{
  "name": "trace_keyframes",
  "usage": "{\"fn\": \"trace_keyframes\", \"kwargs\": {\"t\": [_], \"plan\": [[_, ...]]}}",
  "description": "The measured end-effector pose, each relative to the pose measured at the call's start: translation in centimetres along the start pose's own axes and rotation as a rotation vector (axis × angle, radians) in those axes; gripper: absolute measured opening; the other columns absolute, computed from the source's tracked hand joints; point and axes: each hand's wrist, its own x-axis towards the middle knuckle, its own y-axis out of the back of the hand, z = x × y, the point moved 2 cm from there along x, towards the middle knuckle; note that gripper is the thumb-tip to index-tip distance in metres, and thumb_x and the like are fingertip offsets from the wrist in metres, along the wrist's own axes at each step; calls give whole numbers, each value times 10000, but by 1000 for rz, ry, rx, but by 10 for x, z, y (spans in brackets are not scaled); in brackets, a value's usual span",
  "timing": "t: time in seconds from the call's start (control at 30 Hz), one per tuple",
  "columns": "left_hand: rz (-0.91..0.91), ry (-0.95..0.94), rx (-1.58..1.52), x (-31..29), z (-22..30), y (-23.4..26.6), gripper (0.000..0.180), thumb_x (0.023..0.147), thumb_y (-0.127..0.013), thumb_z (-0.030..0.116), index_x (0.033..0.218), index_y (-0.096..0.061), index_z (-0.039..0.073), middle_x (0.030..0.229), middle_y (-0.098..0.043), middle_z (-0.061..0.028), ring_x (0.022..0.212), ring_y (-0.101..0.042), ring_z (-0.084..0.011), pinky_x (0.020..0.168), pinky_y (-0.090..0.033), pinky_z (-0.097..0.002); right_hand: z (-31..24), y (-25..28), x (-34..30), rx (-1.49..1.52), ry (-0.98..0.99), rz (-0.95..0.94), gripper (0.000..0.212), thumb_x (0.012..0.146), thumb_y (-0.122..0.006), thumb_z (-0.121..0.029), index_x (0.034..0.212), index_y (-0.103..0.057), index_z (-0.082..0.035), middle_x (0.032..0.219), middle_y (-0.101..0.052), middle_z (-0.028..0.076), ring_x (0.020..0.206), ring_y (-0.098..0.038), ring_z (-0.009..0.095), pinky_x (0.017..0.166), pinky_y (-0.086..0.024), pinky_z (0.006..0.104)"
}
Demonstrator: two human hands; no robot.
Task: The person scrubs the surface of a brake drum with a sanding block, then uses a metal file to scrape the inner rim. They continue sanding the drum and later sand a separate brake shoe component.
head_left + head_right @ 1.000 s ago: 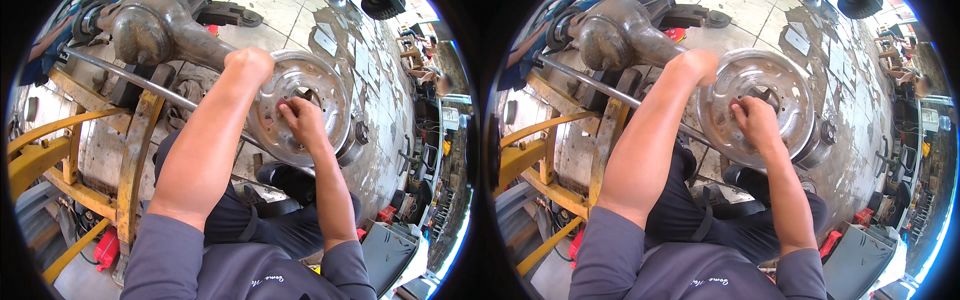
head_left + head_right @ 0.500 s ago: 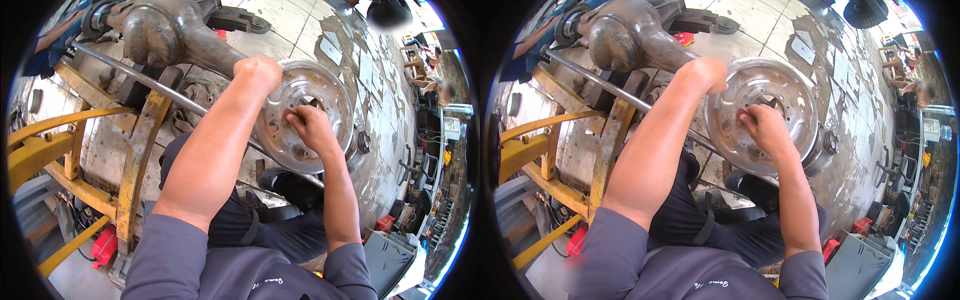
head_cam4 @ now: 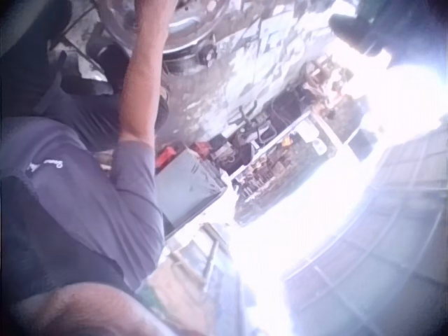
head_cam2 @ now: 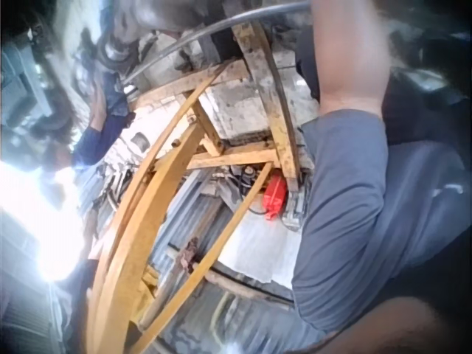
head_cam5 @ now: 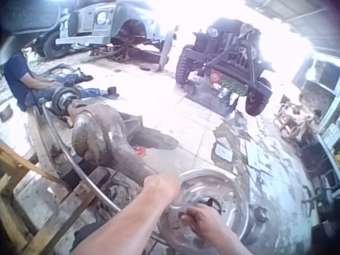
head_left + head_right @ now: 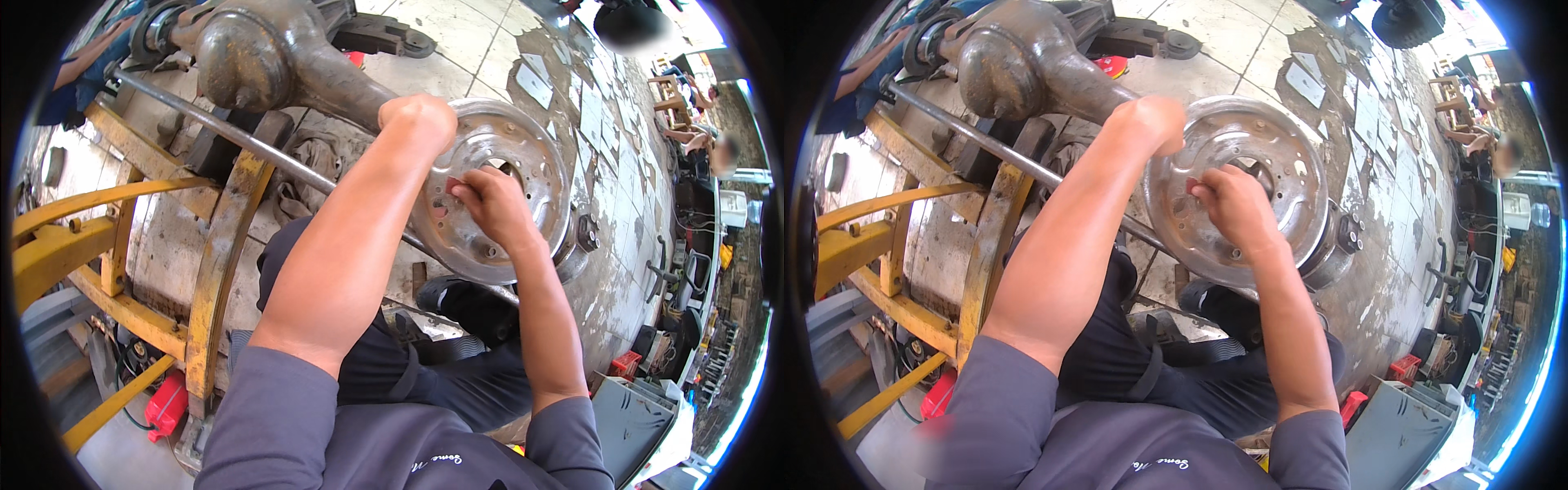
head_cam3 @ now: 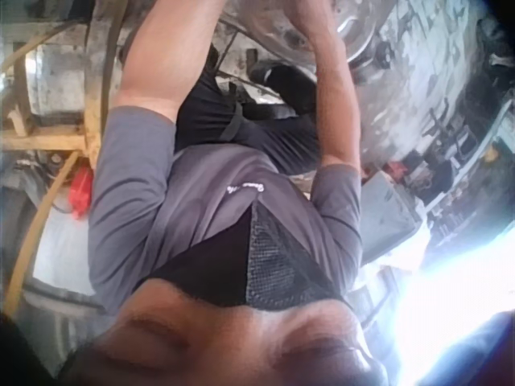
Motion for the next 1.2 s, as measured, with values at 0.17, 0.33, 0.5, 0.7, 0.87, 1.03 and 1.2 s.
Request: {"fn": "trace_keyframes", "kwargs": {"t": [0.17,0.33,0.5,0.7,0.87,1.03,1.2], "plan": [[4,-31,-7,-1,-7,0,359,975,-682,329,1244,-751,101,1282,-726,-135,1195,-689,-331,1000,-563,-460,10,4,-5,-27,-10,-3,177,936,-727,-198,998,-759,-35,878,-685,203,881,-662,407,807,-512,492],[-10,2,8,1,0,2,375,974,-689,333,1260,-744,96,1296,-719,-135,1213,-678,-333,1014,-555,-449,10,-13,-8,24,-70,128,185,949,-718,-205,981,-741,-23,887,-692,215,857,-664,420,791,-517,497],[-17,-29,-16,-2,-6,1,393,978,-690,347,1280,-734,99,1316,-708,-141,1225,-671,-335,1020,-551,-446,5,-7,-17,74,-125,137,212,958,-707,-221,972,-732,-11,868,-685,222,867,-664,426,790,-514,506],[-13,-25,-22,-1,0,2,395,982,-680,359,1269,-739,94,1314,-709,-142,1220,-673,-337,1022,-550,-452,5,-19,-14,21,-106,246,194,961,-697,-206,990,-733,-17,883,-687,221,884,-667,430,795,-516,500],[-32,-42,-1,3,-9,0,381,981,-684,347,1255,-744,89,1309,-711,-142,1216,-674,-341,1016,-553,-456,5,-18,-25,39,-206,208,210,960,-698,-212,993,-729,-7,905,-698,226,887,-673,431,799,-520,499],[-9,-12,-29,2,-4,1,377,975,-693,334,1254,-743,85,1301,-714,-145,1210,-677,-343,1016,-554,-456,1,-29,-20,78,-244,327,231,952,-706,-219,982,-727,8,906,-705,236,886,-673,438,816,-521,508],[-26,-28,-11,4,-9,-1,380,972,-701,336,1248,-743,78,1306,-710,-155,1215,-674,-348,1021,-552,-459,2,-25,-27,79,-260,285,238,951,-709,-227,974,-733,9,912,-709,239,894,-675,440,823,-522,506]]}}
